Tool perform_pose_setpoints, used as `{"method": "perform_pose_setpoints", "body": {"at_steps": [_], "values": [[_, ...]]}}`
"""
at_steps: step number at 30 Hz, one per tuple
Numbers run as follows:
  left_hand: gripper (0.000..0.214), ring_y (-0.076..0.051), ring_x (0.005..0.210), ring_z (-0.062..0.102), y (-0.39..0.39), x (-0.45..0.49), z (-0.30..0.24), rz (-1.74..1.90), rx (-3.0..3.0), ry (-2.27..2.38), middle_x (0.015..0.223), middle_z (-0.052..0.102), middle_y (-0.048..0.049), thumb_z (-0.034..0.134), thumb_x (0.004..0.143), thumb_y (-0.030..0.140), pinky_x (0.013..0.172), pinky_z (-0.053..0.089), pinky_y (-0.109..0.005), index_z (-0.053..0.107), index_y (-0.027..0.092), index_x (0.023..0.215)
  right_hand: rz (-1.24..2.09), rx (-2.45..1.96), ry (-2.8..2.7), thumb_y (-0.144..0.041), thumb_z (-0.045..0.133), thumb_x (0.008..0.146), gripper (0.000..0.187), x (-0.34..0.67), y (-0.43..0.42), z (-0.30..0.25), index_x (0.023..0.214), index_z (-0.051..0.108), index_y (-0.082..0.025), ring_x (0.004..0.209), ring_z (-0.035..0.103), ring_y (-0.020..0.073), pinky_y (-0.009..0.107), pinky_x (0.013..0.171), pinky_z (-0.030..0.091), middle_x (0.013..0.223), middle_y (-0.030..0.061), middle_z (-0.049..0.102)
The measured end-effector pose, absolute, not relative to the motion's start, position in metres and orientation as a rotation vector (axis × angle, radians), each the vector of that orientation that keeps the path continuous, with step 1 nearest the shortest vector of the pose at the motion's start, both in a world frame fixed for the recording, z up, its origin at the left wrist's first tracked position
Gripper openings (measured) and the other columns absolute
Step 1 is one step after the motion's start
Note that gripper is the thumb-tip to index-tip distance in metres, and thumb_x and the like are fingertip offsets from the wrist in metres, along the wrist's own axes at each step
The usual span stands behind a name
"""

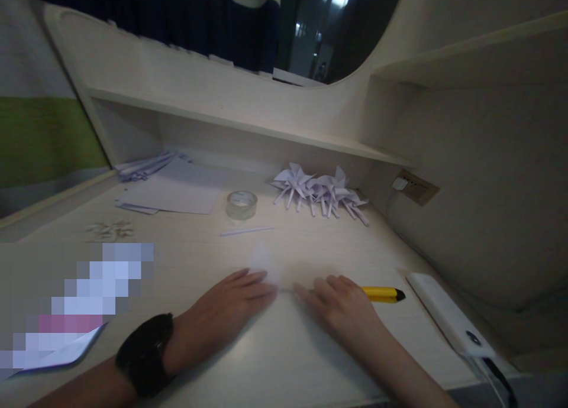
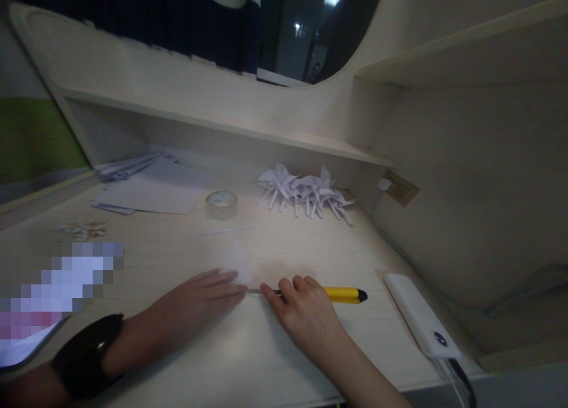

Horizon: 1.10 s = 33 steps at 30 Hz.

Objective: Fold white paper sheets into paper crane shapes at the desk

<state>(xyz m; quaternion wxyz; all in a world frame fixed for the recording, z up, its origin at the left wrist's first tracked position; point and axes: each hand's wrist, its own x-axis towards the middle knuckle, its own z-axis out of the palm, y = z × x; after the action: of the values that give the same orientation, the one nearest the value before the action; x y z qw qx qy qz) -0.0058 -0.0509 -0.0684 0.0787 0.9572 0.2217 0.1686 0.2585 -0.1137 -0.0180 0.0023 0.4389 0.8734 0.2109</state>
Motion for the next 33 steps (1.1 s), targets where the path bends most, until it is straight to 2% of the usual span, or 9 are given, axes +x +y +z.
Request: {"method": "perform_pose_setpoints", "body": {"at_steps": [33], "values": [[0.039,-0.020,0.124,0.046,-0.062,-0.002,-0.060,0.534,2.889,0.730,0.132,0.057,0.0018,0.041,0.096,0.018,0.107,0.032,-0.040,0.046,0.029,0.133,0.643,1.364,2.757,-0.017,0.058,0.087,0.039,0.259,-0.115,-0.017,0.126,0.051,-0.023,0.070,0.053,0.0165,0.032,0.064,0.036,0.081,0.0018,0.061]]}}
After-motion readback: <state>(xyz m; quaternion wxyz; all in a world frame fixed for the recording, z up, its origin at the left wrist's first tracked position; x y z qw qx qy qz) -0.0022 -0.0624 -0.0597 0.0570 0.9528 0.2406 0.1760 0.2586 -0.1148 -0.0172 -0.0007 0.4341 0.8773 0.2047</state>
